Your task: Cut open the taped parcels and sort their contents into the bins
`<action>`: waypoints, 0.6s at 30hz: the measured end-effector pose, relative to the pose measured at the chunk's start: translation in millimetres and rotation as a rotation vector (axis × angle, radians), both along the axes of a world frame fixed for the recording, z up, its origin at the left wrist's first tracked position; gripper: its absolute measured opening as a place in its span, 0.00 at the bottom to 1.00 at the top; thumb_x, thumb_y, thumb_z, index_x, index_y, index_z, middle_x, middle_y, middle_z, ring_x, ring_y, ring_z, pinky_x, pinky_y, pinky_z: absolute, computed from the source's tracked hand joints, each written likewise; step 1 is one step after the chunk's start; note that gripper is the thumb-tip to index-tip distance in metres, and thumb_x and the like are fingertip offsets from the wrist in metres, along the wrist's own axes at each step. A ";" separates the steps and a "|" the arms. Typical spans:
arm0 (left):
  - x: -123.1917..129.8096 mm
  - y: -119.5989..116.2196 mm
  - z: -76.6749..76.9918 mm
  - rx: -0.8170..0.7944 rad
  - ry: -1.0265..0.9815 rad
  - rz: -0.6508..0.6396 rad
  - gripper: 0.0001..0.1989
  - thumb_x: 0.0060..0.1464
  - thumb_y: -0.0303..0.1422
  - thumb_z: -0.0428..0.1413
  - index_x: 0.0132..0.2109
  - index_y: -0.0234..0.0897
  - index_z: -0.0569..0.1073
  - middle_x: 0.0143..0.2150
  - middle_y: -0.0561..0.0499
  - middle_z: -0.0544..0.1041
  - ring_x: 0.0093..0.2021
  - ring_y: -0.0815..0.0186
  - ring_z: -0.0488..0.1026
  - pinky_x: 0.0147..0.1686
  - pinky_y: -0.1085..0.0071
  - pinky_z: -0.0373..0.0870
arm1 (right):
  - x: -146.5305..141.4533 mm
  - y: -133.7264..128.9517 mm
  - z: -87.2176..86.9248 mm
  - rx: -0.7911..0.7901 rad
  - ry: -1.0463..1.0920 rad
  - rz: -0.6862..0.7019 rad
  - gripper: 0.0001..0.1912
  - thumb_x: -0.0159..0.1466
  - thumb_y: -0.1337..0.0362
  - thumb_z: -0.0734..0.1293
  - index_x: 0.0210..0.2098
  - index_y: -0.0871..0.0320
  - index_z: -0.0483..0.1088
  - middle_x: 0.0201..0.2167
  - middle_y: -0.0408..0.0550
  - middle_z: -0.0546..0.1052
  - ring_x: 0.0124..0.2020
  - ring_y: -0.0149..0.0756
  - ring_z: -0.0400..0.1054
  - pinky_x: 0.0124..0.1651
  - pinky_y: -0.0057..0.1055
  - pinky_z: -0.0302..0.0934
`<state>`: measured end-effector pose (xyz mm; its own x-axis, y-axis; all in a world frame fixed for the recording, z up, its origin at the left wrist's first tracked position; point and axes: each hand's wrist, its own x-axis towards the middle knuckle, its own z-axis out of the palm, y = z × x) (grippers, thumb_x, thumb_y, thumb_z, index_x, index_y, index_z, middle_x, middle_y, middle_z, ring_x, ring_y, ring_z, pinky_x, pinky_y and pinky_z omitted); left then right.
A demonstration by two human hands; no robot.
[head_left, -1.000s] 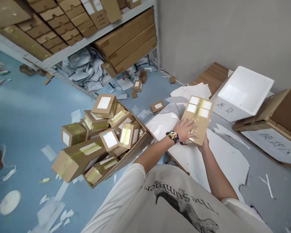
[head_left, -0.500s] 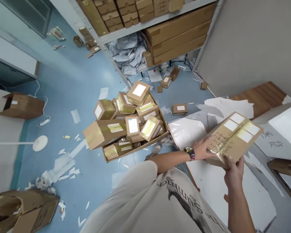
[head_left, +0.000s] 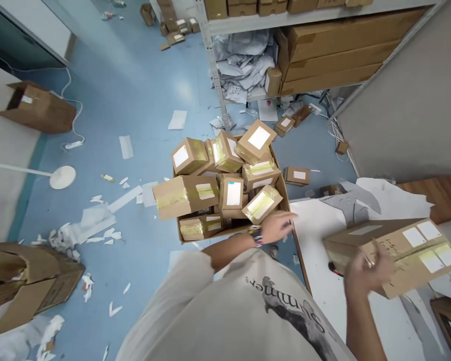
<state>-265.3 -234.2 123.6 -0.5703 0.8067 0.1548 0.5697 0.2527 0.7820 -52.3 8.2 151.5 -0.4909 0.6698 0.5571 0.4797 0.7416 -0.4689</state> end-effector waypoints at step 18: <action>-99.4 -400.8 -35.2 -0.315 -0.411 1.433 0.19 0.65 0.48 0.58 0.52 0.39 0.79 0.44 0.47 0.86 0.46 0.55 0.82 0.49 0.61 0.81 | -343.4 -396.3 -41.4 -1.135 -0.820 1.143 0.60 0.73 0.50 0.75 0.90 0.49 0.36 0.90 0.51 0.43 0.90 0.57 0.40 0.88 0.62 0.43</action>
